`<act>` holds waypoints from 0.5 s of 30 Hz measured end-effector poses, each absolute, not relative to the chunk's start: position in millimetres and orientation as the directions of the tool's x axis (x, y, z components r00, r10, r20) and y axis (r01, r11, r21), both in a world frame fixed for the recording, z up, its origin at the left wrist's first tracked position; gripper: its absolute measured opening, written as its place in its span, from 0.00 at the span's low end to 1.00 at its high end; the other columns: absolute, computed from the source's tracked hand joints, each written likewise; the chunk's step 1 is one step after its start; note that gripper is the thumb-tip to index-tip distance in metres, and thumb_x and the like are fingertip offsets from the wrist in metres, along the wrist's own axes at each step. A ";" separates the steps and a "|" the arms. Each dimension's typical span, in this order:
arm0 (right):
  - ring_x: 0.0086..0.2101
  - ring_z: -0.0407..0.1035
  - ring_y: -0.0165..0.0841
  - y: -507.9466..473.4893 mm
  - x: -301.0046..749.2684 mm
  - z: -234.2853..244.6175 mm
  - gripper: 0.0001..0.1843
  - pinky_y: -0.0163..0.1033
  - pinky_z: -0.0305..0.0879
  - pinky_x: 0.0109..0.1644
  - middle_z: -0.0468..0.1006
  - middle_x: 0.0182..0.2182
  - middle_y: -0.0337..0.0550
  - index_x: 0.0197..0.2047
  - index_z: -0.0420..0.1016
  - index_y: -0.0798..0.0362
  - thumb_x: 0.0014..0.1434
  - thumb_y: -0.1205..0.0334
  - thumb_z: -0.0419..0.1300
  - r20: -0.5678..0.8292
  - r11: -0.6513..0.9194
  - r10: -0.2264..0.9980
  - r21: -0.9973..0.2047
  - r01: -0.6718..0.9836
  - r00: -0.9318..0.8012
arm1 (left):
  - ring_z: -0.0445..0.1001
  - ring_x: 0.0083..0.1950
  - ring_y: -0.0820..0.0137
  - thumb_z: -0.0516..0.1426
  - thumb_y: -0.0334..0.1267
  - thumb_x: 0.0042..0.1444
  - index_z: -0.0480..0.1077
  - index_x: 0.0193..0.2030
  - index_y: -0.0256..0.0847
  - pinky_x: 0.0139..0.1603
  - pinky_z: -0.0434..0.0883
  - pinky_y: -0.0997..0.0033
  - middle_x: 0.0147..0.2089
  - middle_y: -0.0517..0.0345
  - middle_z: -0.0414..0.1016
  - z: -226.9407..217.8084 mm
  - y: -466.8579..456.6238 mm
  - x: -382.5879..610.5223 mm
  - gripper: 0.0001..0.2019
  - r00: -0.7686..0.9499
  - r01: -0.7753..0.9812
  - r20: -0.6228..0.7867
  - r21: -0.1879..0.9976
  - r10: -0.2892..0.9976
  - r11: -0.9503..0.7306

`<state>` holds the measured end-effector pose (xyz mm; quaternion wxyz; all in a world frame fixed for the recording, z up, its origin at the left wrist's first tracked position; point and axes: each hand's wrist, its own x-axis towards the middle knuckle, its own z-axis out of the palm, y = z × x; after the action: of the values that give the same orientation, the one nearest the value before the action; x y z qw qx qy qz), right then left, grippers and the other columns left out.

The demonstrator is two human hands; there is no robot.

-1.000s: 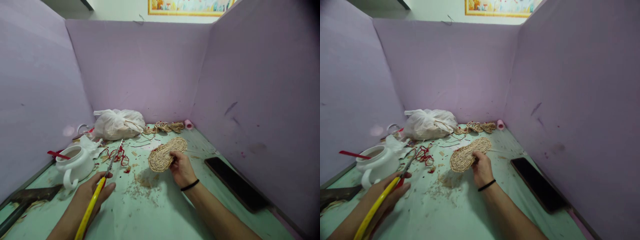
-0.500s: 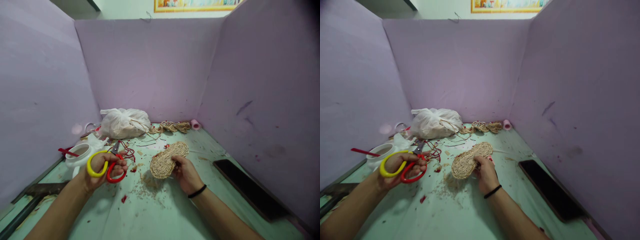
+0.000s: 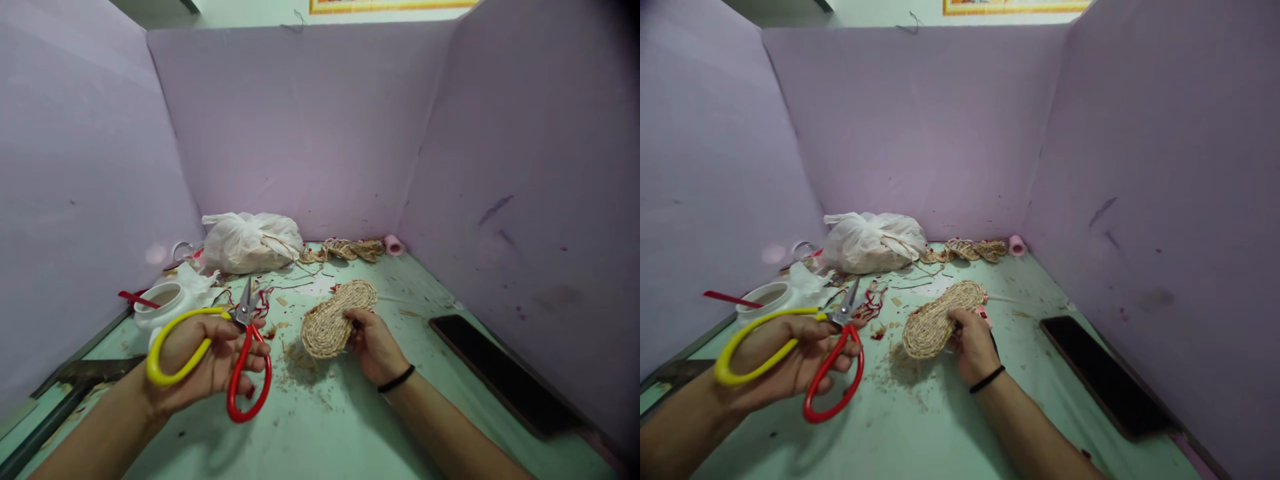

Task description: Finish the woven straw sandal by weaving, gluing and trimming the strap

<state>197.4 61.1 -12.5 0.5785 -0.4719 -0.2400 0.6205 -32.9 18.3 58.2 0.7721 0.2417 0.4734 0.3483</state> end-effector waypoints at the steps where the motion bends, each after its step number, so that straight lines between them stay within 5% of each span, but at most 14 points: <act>1: 0.17 0.63 0.26 60.4 196.9 -11.9 0.04 0.30 0.61 0.20 0.70 0.16 0.33 0.23 0.66 0.54 0.40 0.67 0.58 -0.299 -0.227 0.950 -0.859 -0.459 0.089 | 0.74 0.28 0.61 0.52 0.28 0.42 0.63 0.43 0.34 0.24 0.71 0.64 0.30 0.45 0.74 58.4 12.2 -32.6 0.17 0.281 -0.272 -0.534 0.752 0.797 0.600; 9: 0.21 0.68 0.34 60.0 196.1 -6.3 0.08 0.37 0.63 0.23 0.72 0.16 0.39 0.18 0.69 0.55 0.35 0.66 0.66 -0.130 -0.135 0.982 -0.990 -0.031 -0.135 | 0.73 0.25 0.63 0.54 0.30 0.41 0.56 0.53 0.40 0.18 0.69 0.68 0.27 0.55 0.72 42.0 0.3 -41.3 0.28 0.087 -0.066 -0.412 0.906 0.907 0.418; 13: 0.34 0.69 0.35 69.6 177.4 19.4 0.13 0.34 0.64 0.31 0.76 0.37 0.46 0.30 0.74 0.53 0.36 0.69 0.66 0.061 0.063 0.998 -0.995 0.074 -0.030 | 0.71 0.24 0.66 0.53 0.29 0.39 0.57 0.54 0.41 0.16 0.68 0.70 0.29 0.56 0.71 41.4 -5.7 -48.0 0.30 0.116 -0.033 -0.363 0.929 0.924 0.369; 15: 0.33 0.70 0.34 72.7 151.3 36.1 0.19 0.35 0.65 0.28 0.72 0.47 0.52 0.39 0.74 0.55 0.40 0.64 0.66 0.074 0.093 0.986 -0.988 0.126 -0.148 | 0.72 0.26 0.64 0.52 0.30 0.39 0.57 0.54 0.40 0.16 0.68 0.70 0.30 0.55 0.71 41.0 -9.1 -50.2 0.30 0.144 -0.023 -0.346 0.935 0.927 0.353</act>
<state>151.3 72.7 36.1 0.4490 -0.4737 -0.5871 0.4788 -50.2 -9.1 41.0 0.6264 0.4240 0.5329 0.3793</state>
